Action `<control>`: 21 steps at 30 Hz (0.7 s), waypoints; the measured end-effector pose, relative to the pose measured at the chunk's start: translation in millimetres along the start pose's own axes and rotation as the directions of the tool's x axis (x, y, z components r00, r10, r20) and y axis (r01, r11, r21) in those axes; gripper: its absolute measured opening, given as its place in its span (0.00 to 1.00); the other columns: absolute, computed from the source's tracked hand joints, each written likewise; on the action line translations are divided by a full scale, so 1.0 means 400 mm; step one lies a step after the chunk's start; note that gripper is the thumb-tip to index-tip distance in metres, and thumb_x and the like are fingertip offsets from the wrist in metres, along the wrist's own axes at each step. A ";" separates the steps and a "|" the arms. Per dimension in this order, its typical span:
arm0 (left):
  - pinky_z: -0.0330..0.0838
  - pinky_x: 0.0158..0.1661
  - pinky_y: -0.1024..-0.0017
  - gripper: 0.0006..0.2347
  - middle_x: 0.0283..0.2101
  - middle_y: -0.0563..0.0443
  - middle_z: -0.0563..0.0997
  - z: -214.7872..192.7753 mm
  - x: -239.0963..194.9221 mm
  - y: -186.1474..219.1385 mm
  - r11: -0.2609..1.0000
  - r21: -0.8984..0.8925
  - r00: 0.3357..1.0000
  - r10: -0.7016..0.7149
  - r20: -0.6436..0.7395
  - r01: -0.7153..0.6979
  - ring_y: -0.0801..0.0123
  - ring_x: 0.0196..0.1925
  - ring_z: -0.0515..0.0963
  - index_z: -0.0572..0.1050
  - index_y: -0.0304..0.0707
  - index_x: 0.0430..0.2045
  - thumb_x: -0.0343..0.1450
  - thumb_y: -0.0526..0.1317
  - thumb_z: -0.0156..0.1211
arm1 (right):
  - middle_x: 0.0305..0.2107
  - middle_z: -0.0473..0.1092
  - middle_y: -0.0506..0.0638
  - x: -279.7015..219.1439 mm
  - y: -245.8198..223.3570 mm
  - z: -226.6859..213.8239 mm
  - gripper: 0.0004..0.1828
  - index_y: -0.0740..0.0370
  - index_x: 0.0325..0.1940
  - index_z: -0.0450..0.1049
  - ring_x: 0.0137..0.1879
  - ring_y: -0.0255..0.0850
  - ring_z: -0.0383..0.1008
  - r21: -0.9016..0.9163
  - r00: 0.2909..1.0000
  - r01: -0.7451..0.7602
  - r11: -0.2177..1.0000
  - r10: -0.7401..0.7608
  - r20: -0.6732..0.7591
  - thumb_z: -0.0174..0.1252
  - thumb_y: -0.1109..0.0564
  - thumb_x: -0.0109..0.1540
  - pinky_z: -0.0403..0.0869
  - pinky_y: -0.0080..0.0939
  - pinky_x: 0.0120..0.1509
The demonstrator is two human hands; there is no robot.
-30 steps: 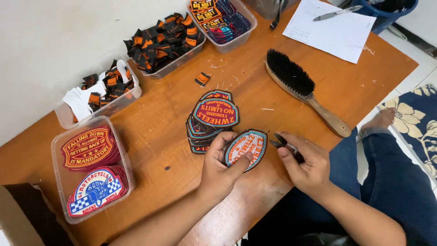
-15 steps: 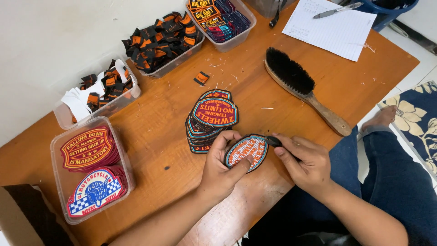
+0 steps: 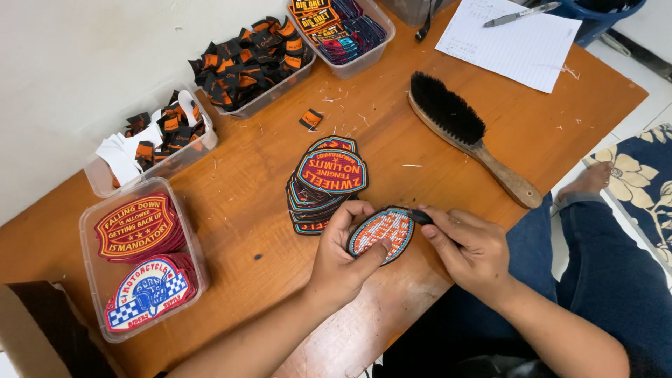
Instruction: The person trims the edges of a fabric patch using a small knife. They hold the patch in their left hand and carefully cut along the perimeter. After trimming, they use a brush to clean the patch and place it into a plastic container.
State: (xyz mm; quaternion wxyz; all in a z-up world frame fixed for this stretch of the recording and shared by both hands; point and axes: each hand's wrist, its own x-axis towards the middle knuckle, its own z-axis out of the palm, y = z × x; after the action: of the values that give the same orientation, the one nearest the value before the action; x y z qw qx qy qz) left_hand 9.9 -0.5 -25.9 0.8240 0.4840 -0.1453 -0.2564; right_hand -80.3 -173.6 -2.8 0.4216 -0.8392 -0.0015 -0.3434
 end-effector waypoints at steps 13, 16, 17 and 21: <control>0.76 0.32 0.83 0.17 0.31 0.40 0.79 0.000 -0.002 0.002 1.000 -0.008 1.000 -0.001 0.008 0.001 0.73 0.33 0.78 0.70 0.26 0.43 0.62 0.25 0.66 | 0.13 0.68 0.53 -0.001 0.005 -0.001 0.10 0.72 0.47 0.82 0.17 0.35 0.65 0.039 1.000 0.016 0.999 -0.016 -0.016 0.60 0.68 0.63 0.66 0.33 0.20; 0.76 0.32 0.83 0.17 0.31 0.41 0.79 -0.002 0.000 0.000 1.000 -0.009 1.000 0.010 0.005 -0.010 0.73 0.33 0.79 0.70 0.26 0.43 0.61 0.25 0.67 | 0.11 0.68 0.53 -0.013 0.019 -0.009 0.09 0.71 0.45 0.82 0.16 0.35 0.65 0.049 1.000 0.001 0.999 0.000 -0.001 0.60 0.68 0.63 0.66 0.32 0.19; 0.76 0.33 0.82 0.17 0.31 0.42 0.79 -0.003 0.002 0.003 1.000 0.007 1.000 0.007 -0.002 -0.007 0.72 0.35 0.78 0.70 0.26 0.42 0.61 0.25 0.67 | 0.12 0.68 0.54 -0.020 0.028 -0.014 0.10 0.73 0.46 0.82 0.17 0.34 0.65 0.037 0.996 -0.078 0.996 0.079 -0.041 0.59 0.65 0.65 0.67 0.34 0.21; 0.76 0.41 0.77 0.16 0.34 0.42 0.80 -0.018 0.004 -0.026 0.998 0.067 1.000 0.006 -0.010 -0.005 0.69 0.40 0.80 0.73 0.26 0.42 0.61 0.25 0.67 | 0.15 0.63 0.45 -0.032 0.040 -0.024 0.16 0.72 0.52 0.77 0.25 0.29 0.60 0.290 0.953 -0.273 0.917 0.298 -0.046 0.48 0.56 0.73 0.67 0.28 0.30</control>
State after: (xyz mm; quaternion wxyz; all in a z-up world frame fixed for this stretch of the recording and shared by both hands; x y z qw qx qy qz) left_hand 11.7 -0.3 -38.3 0.8088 0.5121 -0.1510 -0.2466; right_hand -90.8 -187.1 -17.5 0.5812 -0.7462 0.0914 -0.3117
